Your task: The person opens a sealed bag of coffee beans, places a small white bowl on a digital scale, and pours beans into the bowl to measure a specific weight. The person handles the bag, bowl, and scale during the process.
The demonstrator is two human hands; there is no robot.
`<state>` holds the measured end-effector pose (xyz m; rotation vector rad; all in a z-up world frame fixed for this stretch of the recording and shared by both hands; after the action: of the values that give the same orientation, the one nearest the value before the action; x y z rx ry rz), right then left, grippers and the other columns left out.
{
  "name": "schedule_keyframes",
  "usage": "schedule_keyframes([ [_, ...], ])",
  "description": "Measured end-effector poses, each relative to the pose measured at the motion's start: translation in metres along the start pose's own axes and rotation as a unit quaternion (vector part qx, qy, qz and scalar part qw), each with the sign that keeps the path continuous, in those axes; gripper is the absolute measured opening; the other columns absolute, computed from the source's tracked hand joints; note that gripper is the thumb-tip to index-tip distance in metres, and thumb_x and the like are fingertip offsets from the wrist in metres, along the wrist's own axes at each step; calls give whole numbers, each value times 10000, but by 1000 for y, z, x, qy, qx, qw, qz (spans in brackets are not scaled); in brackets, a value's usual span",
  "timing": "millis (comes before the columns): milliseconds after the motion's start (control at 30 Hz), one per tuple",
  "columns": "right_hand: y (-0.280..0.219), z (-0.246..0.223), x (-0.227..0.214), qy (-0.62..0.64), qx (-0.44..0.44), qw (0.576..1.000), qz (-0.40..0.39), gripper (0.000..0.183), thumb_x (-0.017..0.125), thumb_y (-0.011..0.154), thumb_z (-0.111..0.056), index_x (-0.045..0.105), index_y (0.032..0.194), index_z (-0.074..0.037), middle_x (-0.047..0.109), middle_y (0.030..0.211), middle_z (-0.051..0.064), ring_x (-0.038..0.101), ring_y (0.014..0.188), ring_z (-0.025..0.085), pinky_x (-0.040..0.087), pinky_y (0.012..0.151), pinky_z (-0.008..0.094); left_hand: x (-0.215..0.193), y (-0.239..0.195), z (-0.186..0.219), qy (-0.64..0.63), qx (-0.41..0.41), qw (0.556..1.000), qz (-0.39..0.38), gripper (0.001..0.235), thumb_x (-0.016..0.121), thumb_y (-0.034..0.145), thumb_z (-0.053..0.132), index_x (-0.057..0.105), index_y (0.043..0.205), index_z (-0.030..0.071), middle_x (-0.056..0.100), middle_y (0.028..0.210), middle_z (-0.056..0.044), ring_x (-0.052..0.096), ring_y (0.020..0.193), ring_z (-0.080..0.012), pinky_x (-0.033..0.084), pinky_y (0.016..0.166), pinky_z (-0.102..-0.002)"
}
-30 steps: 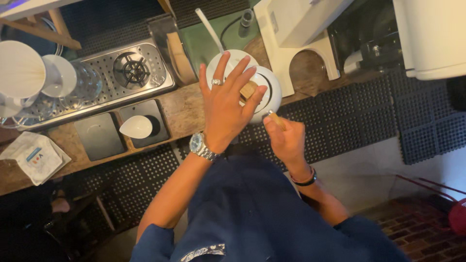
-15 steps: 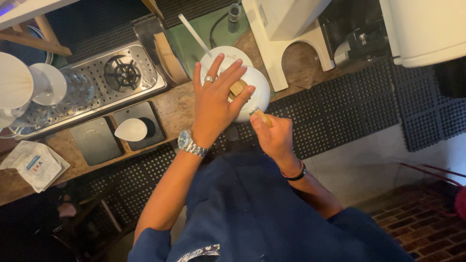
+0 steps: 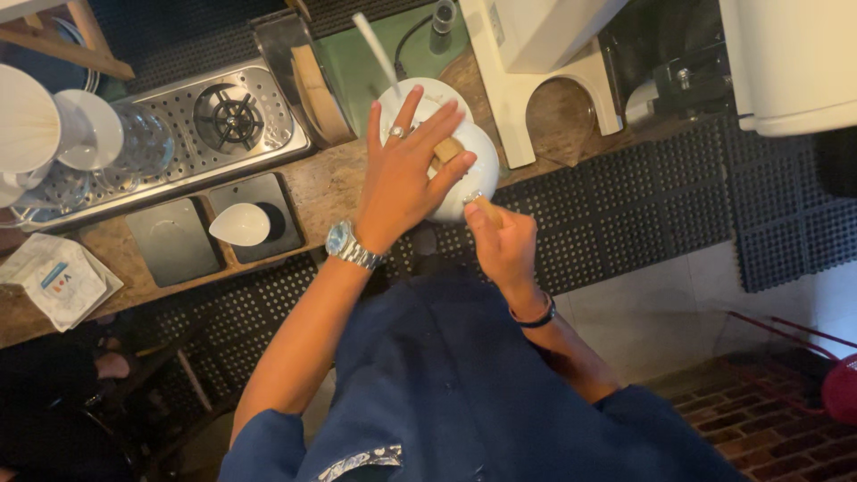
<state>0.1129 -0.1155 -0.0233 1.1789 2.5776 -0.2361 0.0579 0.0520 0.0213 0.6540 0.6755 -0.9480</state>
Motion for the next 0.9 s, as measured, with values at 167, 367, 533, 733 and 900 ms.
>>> schedule_keyframes([
  [167, 13, 28, 2, -33, 2, 999, 31, 367, 569, 1051, -248, 617, 789, 4, 487, 554, 36, 447, 510, 93, 362, 489, 325, -6, -30, -37, -49, -76, 992, 83, 829, 558, 1000, 521, 312, 1605, 10, 328, 1686, -177, 243, 1595, -357, 94, 1290, -593],
  [367, 24, 60, -6, 63, 66, 994, 64, 408, 577, 1047, -236, 604, 718, 4, 501, 573, -21, 452, 520, 61, 344, 476, 281, 7, -139, -91, -115, -269, 952, 90, 433, 570, 1067, 299, 559, 1406, 29, 582, 1471, -188, 509, 1411, -369, 393, 1181, -426],
  [533, 16, 57, -17, 29, 70, 996, 50, 402, 566, 1041, -228, 610, 717, 6, 483, 537, -15, 438, 487, 64, 319, 454, 290, 13, -156, -77, -135, -242, 955, 101, 354, 650, 1013, 212, 647, 1310, 20, 655, 1389, -185, 607, 1324, -357, 448, 1140, -416],
  [733, -38, 30, -22, -43, 34, 995, 81, 310, 614, 1000, -211, 670, 789, 10, 557, 556, 89, 504, 499, 170, 379, 464, 350, 16, -73, 2, -142, -11, 987, 69, 713, 766, 904, 342, 492, 1441, -39, 515, 1495, -223, 429, 1441, -417, 322, 1219, -510],
  [900, -84, 3, -18, -117, -38, 987, 103, 296, 609, 1007, -208, 673, 802, -4, 618, 639, 124, 593, 526, 209, 416, 491, 365, 28, -47, 46, -122, 42, 991, -24, 616, 781, 866, 389, 584, 1331, 35, 609, 1410, -128, 459, 1415, -378, 252, 1190, -585],
])
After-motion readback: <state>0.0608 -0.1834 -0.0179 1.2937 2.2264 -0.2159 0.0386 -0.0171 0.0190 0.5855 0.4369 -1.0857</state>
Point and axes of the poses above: each hand's wrist, its own y-axis towards the middle knuckle, its own x-axis out of the palm, z = x × y, the point moved 6 cm from there along y, towards the middle knuckle
